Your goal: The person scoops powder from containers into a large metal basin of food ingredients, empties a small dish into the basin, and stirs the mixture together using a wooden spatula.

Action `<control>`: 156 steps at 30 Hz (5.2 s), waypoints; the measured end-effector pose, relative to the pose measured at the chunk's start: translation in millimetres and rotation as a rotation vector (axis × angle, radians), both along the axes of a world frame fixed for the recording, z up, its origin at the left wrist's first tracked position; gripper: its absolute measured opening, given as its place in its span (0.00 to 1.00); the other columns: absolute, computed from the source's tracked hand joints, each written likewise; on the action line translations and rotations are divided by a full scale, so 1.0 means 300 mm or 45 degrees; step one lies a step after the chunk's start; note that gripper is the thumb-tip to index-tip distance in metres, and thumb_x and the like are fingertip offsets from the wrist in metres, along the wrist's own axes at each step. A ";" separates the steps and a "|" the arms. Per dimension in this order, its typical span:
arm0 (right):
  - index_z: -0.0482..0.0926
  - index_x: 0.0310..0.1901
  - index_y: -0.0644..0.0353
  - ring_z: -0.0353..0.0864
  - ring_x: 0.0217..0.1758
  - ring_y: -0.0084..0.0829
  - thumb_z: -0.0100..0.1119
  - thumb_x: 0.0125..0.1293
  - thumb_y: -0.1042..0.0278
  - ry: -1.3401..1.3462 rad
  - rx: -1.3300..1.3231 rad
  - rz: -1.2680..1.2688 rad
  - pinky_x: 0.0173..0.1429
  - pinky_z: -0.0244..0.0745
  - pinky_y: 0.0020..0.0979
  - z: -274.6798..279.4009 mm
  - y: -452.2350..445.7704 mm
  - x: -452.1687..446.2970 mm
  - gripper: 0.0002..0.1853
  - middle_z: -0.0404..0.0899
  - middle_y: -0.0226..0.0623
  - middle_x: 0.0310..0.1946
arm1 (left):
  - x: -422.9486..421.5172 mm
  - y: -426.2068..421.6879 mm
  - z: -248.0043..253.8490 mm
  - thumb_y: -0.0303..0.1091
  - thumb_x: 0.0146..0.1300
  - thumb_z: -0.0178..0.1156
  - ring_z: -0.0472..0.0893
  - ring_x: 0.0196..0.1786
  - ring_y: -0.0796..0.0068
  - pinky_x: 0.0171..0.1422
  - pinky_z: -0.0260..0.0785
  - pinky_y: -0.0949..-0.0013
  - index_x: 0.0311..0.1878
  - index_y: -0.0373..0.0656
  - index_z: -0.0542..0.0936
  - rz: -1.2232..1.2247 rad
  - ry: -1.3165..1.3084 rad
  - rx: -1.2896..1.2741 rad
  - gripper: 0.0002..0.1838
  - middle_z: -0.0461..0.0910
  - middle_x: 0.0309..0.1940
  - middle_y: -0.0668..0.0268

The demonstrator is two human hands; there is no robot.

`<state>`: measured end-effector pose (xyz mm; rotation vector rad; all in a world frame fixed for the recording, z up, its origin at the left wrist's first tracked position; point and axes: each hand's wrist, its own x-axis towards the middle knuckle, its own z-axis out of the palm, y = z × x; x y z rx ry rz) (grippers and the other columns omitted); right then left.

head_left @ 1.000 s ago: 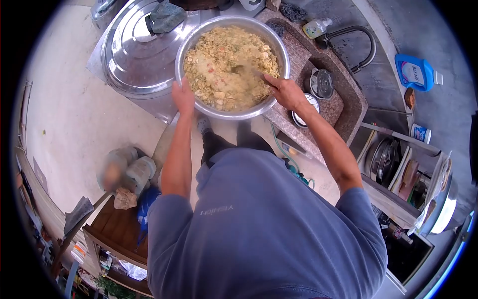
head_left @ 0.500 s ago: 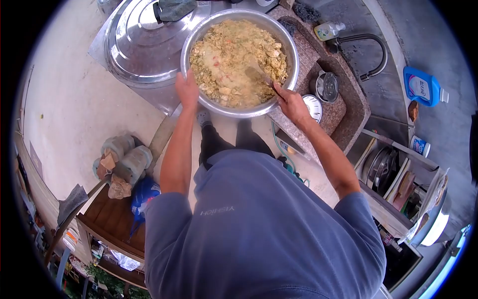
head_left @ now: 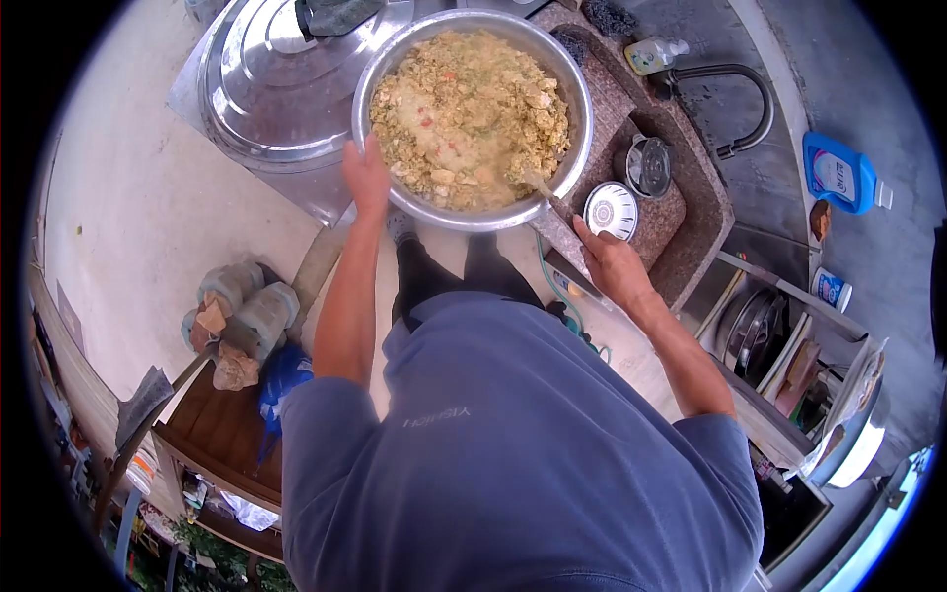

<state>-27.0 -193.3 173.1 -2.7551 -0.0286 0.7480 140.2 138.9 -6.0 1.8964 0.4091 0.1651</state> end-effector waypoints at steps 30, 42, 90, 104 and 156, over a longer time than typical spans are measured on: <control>0.73 0.66 0.56 0.81 0.46 0.60 0.54 0.65 0.74 -0.130 0.299 -0.172 0.53 0.75 0.51 0.096 0.083 0.162 0.26 0.81 0.62 0.41 | -0.004 0.011 -0.011 0.40 0.72 0.56 0.76 0.34 0.58 0.44 0.67 0.55 0.39 0.30 0.74 -0.022 0.037 0.074 0.18 0.77 0.30 0.49; 0.72 0.68 0.57 0.82 0.42 0.60 0.56 0.65 0.75 -0.466 0.280 -0.368 0.46 0.77 0.51 -0.315 0.243 0.187 0.27 0.81 0.60 0.38 | 0.003 0.010 -0.034 0.40 0.73 0.56 0.71 0.30 0.64 0.38 0.66 0.58 0.34 0.33 0.72 0.003 -0.047 0.068 0.18 0.75 0.25 0.55; 0.70 0.70 0.56 0.88 0.46 0.35 0.55 0.72 0.69 -0.461 0.375 -0.284 0.53 0.77 0.33 0.009 0.103 0.280 0.25 0.84 0.56 0.45 | -0.002 -0.023 -0.034 0.42 0.72 0.57 0.65 0.28 0.67 0.34 0.63 0.59 0.31 0.33 0.69 0.176 -0.129 -0.101 0.21 0.70 0.22 0.56; 0.73 0.68 0.53 0.82 0.52 0.57 0.53 0.70 0.68 -0.244 0.475 -0.149 0.58 0.75 0.43 -0.149 0.188 0.278 0.24 0.81 0.63 0.45 | -0.055 -0.070 0.025 0.43 0.75 0.51 0.70 0.30 0.60 0.41 0.65 0.56 0.33 0.33 0.71 0.281 -0.011 -0.224 0.20 0.72 0.25 0.53; 0.72 0.65 0.65 0.80 0.44 0.63 0.53 0.67 0.73 -0.187 0.257 -0.424 0.52 0.74 0.54 -0.163 0.393 0.091 0.24 0.81 0.62 0.39 | -0.059 -0.039 -0.084 0.27 0.62 0.58 0.70 0.30 0.75 0.36 0.63 0.65 0.31 0.37 0.69 0.113 -0.062 -0.259 0.08 0.71 0.26 0.65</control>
